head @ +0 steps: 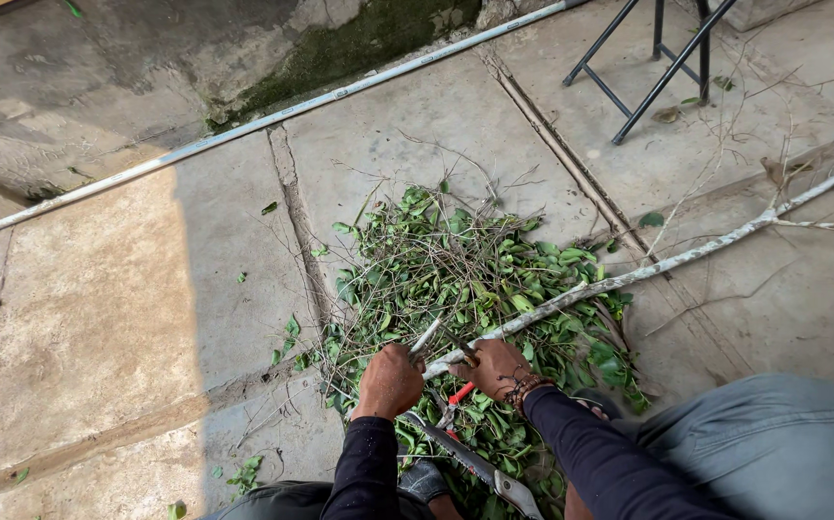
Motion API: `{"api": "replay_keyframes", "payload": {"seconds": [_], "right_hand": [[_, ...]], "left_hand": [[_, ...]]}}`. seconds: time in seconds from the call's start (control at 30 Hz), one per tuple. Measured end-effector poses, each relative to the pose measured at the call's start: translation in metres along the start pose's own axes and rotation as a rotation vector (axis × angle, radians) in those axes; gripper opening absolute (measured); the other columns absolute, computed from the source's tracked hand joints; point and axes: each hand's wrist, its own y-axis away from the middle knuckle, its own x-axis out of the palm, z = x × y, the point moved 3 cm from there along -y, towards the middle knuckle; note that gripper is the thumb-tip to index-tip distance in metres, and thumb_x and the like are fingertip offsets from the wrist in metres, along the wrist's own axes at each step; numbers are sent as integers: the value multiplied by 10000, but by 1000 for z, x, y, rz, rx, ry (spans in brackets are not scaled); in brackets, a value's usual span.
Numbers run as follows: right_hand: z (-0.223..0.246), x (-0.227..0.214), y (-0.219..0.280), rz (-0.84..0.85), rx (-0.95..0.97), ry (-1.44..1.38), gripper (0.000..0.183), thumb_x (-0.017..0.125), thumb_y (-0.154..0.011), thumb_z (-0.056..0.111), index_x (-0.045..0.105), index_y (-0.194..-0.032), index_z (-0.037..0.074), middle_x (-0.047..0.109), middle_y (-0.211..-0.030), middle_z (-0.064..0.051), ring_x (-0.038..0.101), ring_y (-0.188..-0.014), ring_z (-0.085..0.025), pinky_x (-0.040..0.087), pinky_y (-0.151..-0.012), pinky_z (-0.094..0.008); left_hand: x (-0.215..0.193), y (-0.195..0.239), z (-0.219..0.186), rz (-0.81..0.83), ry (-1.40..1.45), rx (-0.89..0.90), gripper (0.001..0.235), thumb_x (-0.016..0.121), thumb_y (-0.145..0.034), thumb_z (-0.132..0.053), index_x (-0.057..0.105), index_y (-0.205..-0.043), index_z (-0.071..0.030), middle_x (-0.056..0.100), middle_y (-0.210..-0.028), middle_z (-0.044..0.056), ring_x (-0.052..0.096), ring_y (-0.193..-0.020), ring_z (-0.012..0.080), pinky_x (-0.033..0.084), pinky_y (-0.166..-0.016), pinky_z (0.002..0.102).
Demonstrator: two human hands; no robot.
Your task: The person sits on a concrete patio and uses pruning shears to cut small branches from a larger pile of green foliage. The cut branches are placed into a black plastic crate nearby.
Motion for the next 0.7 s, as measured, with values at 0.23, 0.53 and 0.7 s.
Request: {"api": "replay_keyframes", "payload": {"seconds": [0.23,0.53,0.7], "right_hand": [[-27,26,-12,-89,101,-119,405,728,-861,518,727,-815,116,686,-700,-60,657,-654,-224,545,-648,-400],[-87,112,-28,184,-168,-162,349,752,-896,368,602,-772,78,570,-637,-33,551,-589,-195,466,-626,-373],[-72,78,-40,4,-102,-603,269,833,-839,260,653,-760,76,645,-646,-20,587,-550,-125,495,-569,-327]], "left_hand": [[8,-12,11,-63,-12,2,255,653,-953,-275,750,-1033,-54,746,-897,162,722,-799,292,569,-772,445],[-25,-5,3,-303,523,6,300,784,-877,-312,723,-843,-20,712,-687,75,616,-555,134,528,-541,332],[-50,18,-7,-315,851,131,328,753,-962,-237,669,-772,17,572,-609,12,444,-492,104,390,-443,302]]}}
